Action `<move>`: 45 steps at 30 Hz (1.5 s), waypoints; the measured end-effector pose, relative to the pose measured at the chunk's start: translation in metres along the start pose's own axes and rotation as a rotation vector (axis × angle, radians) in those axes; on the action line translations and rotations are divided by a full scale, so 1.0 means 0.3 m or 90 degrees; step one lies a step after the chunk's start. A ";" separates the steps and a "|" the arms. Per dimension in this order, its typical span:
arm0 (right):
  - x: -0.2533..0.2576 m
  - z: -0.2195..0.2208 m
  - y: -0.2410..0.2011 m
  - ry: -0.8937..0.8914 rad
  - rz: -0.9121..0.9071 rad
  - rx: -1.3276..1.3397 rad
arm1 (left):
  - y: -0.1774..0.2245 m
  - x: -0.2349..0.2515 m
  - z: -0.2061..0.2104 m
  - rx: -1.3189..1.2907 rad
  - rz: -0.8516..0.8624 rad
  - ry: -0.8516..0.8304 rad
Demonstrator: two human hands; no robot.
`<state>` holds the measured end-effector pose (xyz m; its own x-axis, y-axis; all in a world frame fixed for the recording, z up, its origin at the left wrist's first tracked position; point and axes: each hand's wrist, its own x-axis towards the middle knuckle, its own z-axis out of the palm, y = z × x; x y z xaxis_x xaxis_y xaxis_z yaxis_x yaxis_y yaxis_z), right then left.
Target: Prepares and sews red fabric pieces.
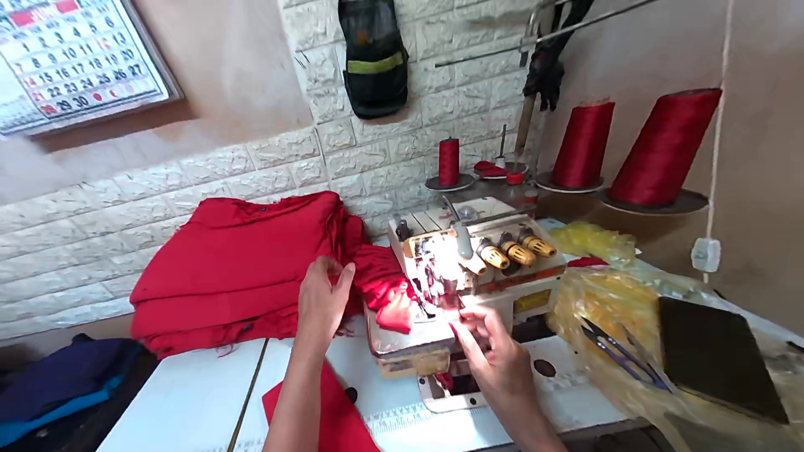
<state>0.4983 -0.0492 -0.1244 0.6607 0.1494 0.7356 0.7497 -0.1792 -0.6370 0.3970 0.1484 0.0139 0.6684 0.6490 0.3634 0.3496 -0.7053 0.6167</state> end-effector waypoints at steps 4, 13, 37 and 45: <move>-0.034 0.010 0.027 0.000 -0.004 0.014 | -0.014 0.140 0.069 0.029 0.060 -0.115; -0.040 0.003 0.043 -0.022 0.019 0.009 | 0.032 0.305 0.089 0.124 0.055 -0.190; -0.043 -0.027 0.043 -0.102 0.040 0.084 | -0.215 -0.051 -0.434 0.316 -0.079 0.294; -0.037 -0.030 0.036 -0.106 0.053 0.079 | -0.439 -0.170 -0.186 0.294 -0.193 -0.117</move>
<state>0.4988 -0.0614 -0.1374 0.7101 0.2993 0.6373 0.6839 -0.0778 -0.7255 0.2802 0.2240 -0.0469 0.5821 0.8104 0.0659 0.7657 -0.5737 0.2910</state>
